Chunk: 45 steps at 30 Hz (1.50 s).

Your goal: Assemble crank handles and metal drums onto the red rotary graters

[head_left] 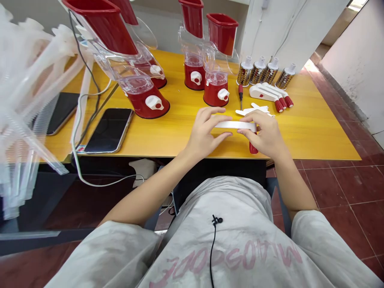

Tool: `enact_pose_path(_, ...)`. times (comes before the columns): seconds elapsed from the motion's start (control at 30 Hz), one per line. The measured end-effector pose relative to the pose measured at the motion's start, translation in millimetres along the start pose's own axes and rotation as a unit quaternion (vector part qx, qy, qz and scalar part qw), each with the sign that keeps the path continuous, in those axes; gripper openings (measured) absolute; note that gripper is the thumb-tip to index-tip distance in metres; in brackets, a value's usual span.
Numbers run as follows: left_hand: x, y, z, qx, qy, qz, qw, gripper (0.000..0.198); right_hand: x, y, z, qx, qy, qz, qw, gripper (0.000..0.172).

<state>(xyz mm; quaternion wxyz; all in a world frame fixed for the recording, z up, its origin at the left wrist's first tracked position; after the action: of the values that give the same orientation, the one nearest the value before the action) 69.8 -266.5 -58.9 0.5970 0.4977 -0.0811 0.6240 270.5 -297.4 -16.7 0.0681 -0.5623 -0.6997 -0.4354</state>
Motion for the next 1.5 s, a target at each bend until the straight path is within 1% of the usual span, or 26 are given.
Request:
enact_pose_path(0.07, -2, -4.6, 0, 0.027, -0.021, -0.02, 0.999, 0.042, -1, -7, 0, -0.006, 0.008, -0.015, 1.0, 0.008)
enact_pose_path(0.13, -4, -6.7, -1, 0.034, -0.034, -0.018, 0.999, 0.036, -2, -14, 2, -0.022, 0.005, -0.037, 0.999, 0.008)
enact_pose_path(0.27, -8, -7.1, 7, 0.034, -0.067, -0.004, 0.997, 0.027, -4, -25, 2, -0.053, 0.006, -0.063, 0.997, 0.006)
enact_pose_path(0.3, -9, -7.7, 8, 0.033, -0.067, -0.009, 0.997, 0.025, -4, -27, 1, -0.059, 0.012, -0.066, 0.996, 0.005)
enact_pose_path(0.43, -10, -9.8, 10, 0.039, -0.054, -0.03, 0.997, 0.022, -6, -34, 2, -0.092, 0.019, -0.067, 0.993, 0.014)
enact_pose_path(0.53, -11, -7.7, 12, 0.039, -0.061, -0.023, 0.997, 0.019, -8, -35, 3, -0.112, 0.008, -0.058, 0.992, 0.014)
enact_pose_path(0.67, -11, -11.9, 10, 0.036, -0.056, -0.041, 0.997, 0.021, -9, -38, 4, -0.121, 0.002, -0.061, 0.991, 0.014)
enact_pose_path(0.73, -11, -13.5, 8, 0.039, -0.053, -0.044, 0.997, 0.022, -8, -37, 6, -0.114, -0.007, -0.056, 0.992, 0.013)
enact_pose_path(0.83, -11, -8.6, 9, 0.044, -0.053, -0.009, 0.998, 0.021, -3, -30, 8, -0.065, -0.011, -0.034, 0.997, 0.01)
enact_pose_path(0.87, -11, -5.7, 9, 0.043, -0.055, 0.009, 0.997, 0.02, -2, -25, 8, -0.04, -0.008, -0.022, 0.999, 0.011)
enact_pose_path(0.93, -10, -0.7, 10, 0.04, -0.057, 0.037, 0.997, 0.019, 0, -12, 6, 0.008, -0.01, 0.003, 1.0, 0.025)
enact_pose_path(1.0, -9, 2.8, 8, 0.045, -0.049, 0.052, 0.996, 0.02, 0, -1, 11, 0.058, -0.044, 0.019, 0.997, 0.038)
enact_pose_path(1.03, -9, 4.2, 7, 0.054, -0.042, 0.057, 0.996, 0.02, -1, 3, 15, 0.088, -0.071, 0.022, 0.993, 0.041)
enact_pose_path(1.1, -8, 6.4, 4, 0.075, -0.027, 0.064, 0.995, 0.021, -4, 6, 25, 0.145, -0.119, 0.021, 0.982, 0.042)
enact_pose_path(1.2, -8, 5.9, 1, 0.091, -0.016, 0.058, 0.994, 0.021, -7, 5, 35, 0.189, -0.143, 0.023, 0.971, 0.042)
enact_pose_path(1.3, -9, 5.2, -2, 0.1, -0.005, 0.056, 0.993, 0.024, -8, 1, 43, 0.199, -0.148, 0.024, 0.968, 0.04)
enact_pose_path(1.37, -9, 4.1, -4, 0.1, 0.001, 0.053, 0.994, 0.029, -7, -4, 44, 0.191, -0.142, 0.011, 0.971, 0.036)
enact_pose_path(1.43, -9, 1.6, -6, 0.095, 0.003, 0.046, 0.994, 0.032, -5, -7, 37, 0.15, -0.113, -0.009, 0.982, 0.029)
enact_pose_path(1.5, -9, -2.3, -6, 0.089, -0.003, 0.036, 0.995, 0.032, -3, -9, 24, 0.08, -0.067, -0.021, 0.994, 0.025)
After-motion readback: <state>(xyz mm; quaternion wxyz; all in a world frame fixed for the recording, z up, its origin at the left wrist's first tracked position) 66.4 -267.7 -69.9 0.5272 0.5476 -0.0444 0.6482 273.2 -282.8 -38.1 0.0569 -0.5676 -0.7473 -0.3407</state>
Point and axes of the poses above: each hand's wrist, its own x-axis towards the middle knuckle, its own y-axis out of the back of the hand, z = x × y, the point moved 10 cm from there along x, towards the middle knuckle, and after that the axes turned 15 degrees about x, right-handed, at the moved point
